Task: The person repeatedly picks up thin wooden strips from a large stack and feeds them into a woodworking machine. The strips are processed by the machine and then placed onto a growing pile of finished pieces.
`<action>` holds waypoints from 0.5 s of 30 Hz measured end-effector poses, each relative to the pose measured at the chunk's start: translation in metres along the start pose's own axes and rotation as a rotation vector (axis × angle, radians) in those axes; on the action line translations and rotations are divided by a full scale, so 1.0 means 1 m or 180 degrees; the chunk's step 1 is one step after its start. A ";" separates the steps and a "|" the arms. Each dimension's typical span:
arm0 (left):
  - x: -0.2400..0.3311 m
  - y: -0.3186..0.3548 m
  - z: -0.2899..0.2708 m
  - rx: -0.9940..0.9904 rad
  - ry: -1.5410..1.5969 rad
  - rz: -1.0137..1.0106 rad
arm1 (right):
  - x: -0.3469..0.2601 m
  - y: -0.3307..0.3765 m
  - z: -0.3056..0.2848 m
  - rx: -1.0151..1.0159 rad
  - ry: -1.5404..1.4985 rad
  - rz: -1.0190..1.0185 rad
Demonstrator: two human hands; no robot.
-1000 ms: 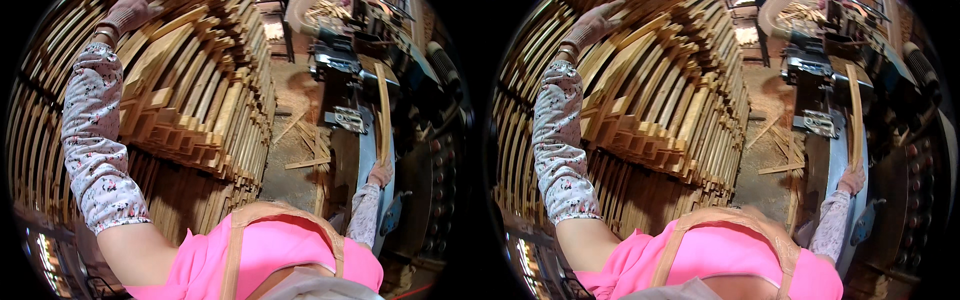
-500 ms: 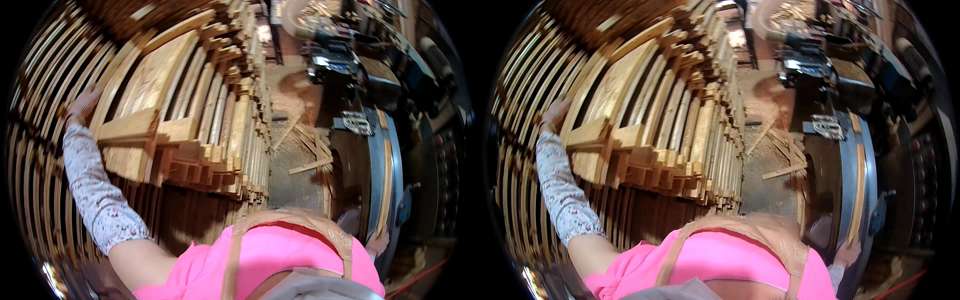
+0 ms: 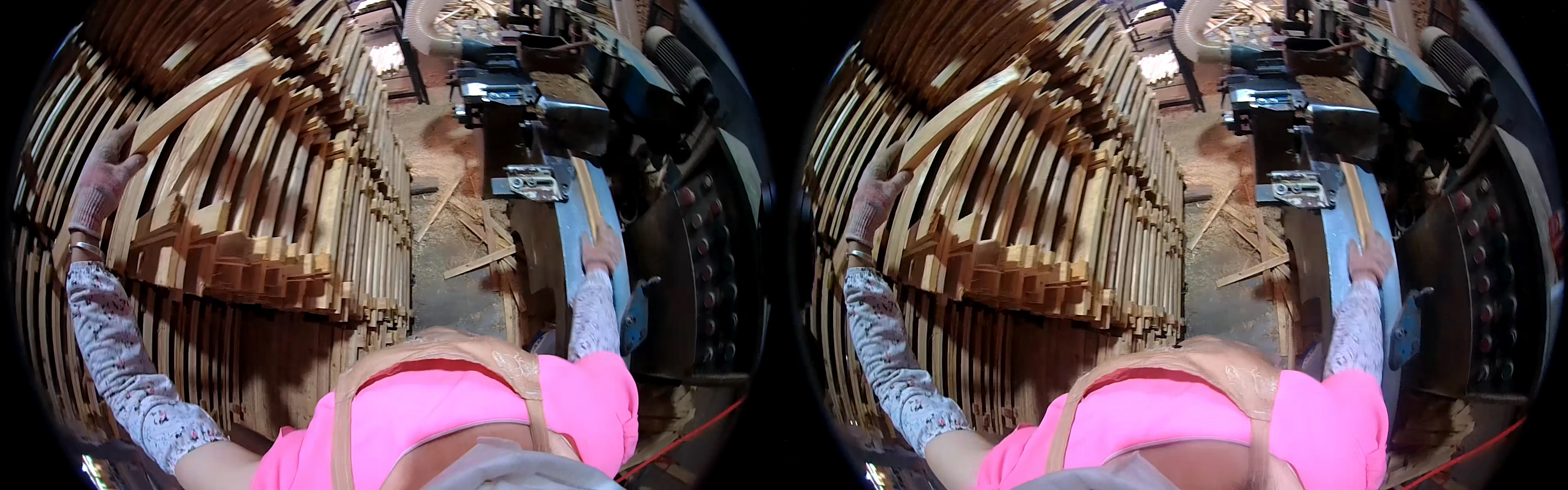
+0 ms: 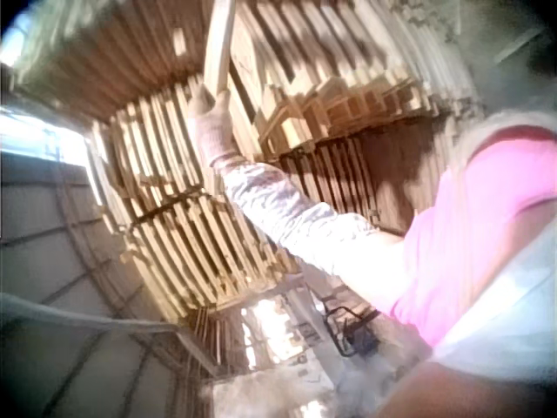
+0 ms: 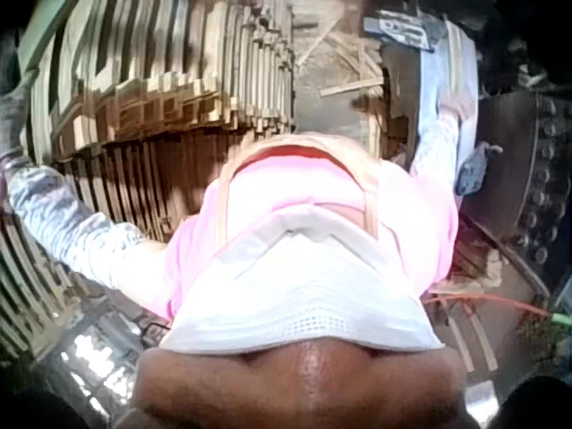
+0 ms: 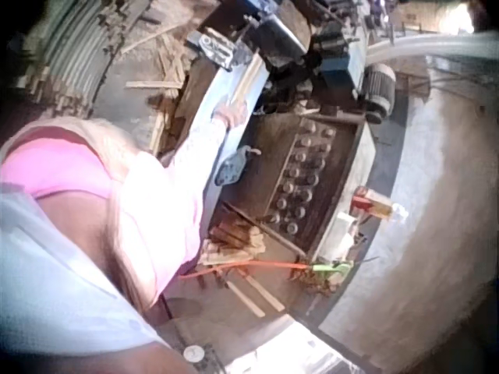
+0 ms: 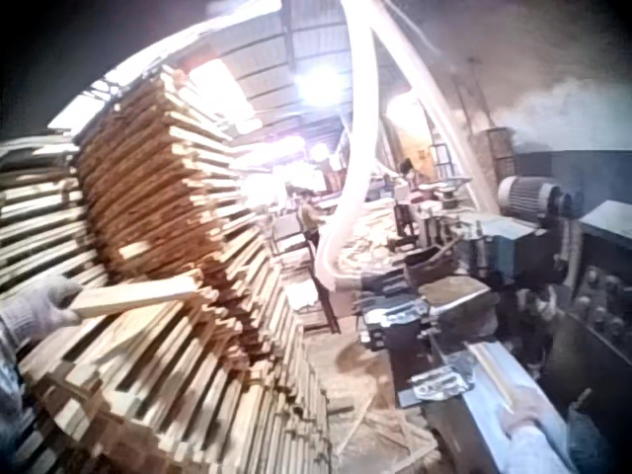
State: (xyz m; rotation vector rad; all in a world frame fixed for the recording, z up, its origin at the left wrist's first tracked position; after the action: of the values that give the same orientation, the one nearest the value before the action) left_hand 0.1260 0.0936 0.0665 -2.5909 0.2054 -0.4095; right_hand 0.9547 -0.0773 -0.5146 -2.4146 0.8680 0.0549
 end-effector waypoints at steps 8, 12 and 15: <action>0.349 0.061 0.222 -0.0899 -0.2693 0.3110 | -0.219 -0.022 -0.215 0.1328 -0.3008 -0.2054; 0.475 0.152 0.307 -0.0477 -0.0835 0.4873 | -0.179 0.022 -0.213 0.1085 -0.2343 -0.1624; 0.520 0.201 0.347 -0.0819 -0.0906 0.5080 | -0.104 0.069 -0.197 0.0847 -0.2332 -0.0932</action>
State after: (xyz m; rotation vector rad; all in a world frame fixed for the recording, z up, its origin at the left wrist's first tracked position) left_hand 0.7156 -0.0347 -0.1923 -1.8198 2.0196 0.5835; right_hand 0.8024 -0.1643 -0.3607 -2.0058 0.1698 0.6245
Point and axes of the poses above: each hand's wrist, its own y-axis away from the middle knuckle, its own z-axis out of the palm, x = y × z, the point moved 9 cm from there along -y, towards the middle knuckle, and after that the axes turned 13 degrees about x, right-handed, at the moved point
